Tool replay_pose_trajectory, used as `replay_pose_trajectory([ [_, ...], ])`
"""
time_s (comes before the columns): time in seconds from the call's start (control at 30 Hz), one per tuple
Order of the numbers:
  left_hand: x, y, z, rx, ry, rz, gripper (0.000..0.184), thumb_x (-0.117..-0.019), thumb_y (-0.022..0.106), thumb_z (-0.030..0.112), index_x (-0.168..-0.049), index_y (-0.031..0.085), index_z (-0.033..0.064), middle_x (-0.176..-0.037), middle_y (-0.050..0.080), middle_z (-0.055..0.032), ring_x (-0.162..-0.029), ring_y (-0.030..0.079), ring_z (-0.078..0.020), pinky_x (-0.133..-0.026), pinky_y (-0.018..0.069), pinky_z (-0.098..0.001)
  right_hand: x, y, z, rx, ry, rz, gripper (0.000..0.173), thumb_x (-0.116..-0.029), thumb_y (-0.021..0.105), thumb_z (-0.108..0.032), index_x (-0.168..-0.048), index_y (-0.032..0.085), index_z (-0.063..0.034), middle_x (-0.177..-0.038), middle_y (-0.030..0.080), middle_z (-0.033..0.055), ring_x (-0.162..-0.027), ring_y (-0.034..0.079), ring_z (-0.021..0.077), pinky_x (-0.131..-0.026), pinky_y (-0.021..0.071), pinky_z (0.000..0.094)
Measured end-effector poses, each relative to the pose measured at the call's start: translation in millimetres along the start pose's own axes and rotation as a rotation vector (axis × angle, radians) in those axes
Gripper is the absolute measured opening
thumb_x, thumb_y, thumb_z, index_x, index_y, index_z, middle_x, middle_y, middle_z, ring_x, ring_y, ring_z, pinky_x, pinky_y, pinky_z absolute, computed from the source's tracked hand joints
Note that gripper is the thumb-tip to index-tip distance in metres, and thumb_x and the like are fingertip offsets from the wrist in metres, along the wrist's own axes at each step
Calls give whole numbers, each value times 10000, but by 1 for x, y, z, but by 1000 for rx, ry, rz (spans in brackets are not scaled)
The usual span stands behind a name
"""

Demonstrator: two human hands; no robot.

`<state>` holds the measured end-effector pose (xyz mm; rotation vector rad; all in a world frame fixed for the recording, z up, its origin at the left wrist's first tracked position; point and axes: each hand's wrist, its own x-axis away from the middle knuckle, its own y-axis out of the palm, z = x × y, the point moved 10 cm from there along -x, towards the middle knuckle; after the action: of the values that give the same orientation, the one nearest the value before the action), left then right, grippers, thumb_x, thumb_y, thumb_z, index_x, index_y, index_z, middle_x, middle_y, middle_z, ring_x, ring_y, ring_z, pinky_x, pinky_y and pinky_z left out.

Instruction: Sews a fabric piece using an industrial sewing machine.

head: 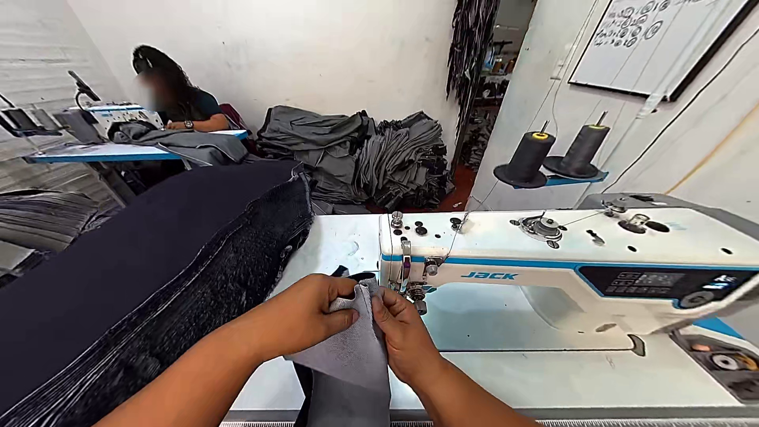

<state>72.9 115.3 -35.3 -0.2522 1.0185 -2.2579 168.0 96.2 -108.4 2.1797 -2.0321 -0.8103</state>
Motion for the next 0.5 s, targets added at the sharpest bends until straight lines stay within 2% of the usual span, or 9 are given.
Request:
replay_pose_trajectory([
  [0.07,4,-14,7,-125,122,262,254,-864,711,407,-855,742,156,-898,642,99,-834,597,35,-730,517,-183,4,1,-14,133,-126,67,164,-1038,553,-124,-907,645,-89,-783,650,-83,-740,630,-29,-727,545,178],
  [0.1,7,-16,10,-190,182,371,374,-860,680,535,-811,733,168,-1012,650,86,-942,595,-7,-805,511,-248,8,1,-19,189,-174,100,159,-1030,565,-125,-899,643,-82,-776,640,-84,-733,619,-39,-717,535,164],
  [0.17,13,-11,18,-280,292,500,421,-896,630,533,-774,709,139,-1140,727,9,-1084,660,-96,-954,521,-379,17,2,-29,284,-257,136,149,-1027,562,-122,-926,649,-54,-800,645,-73,-754,620,-46,-730,535,153],
  [0.2,16,-9,22,-302,327,523,369,-915,617,464,-784,709,132,-1047,751,12,-1074,692,-92,-1027,519,-391,19,2,-33,314,-287,133,149,-1035,553,-124,-980,658,-32,-838,666,-55,-789,638,-37,-761,549,160],
  [0.27,20,-4,29,-350,369,547,239,-887,588,322,-737,644,145,-780,669,49,-841,669,-34,-954,531,-291,21,3,-43,409,-345,91,200,-1064,523,-176,-1089,630,-10,-868,672,-49,-810,636,-39,-780,545,161],
  [0.33,21,0,35,-362,398,530,181,-860,588,245,-710,600,145,-703,597,46,-709,587,-35,-726,493,-215,20,3,-55,528,-413,67,246,-1071,516,-227,-1027,632,-15,-798,628,-50,-733,587,-53,-708,512,138],
  [0.37,22,0,38,-363,396,533,159,-860,594,239,-739,621,140,-705,600,46,-691,582,-36,-681,488,-205,19,4,-61,579,-445,65,259,-1070,519,-233,-983,638,-20,-778,623,-40,-714,582,-52,-688,508,133],
  [0.47,24,-3,40,-379,319,577,323,-959,600,393,-1073,700,107,-797,694,46,-742,658,-60,-735,553,-285,17,4,-72,652,-517,94,251,-1068,526,-221,-945,642,-35,-761,624,-34,-700,585,-58,-679,508,116],
  [0.5,24,-5,41,-411,287,585,376,-976,584,424,-1127,708,103,-797,702,46,-733,666,-76,-730,556,-317,16,4,-73,656,-534,106,233,-1063,534,-206,-950,642,-34,-751,618,-35,-689,578,-57,-671,502,115],
])
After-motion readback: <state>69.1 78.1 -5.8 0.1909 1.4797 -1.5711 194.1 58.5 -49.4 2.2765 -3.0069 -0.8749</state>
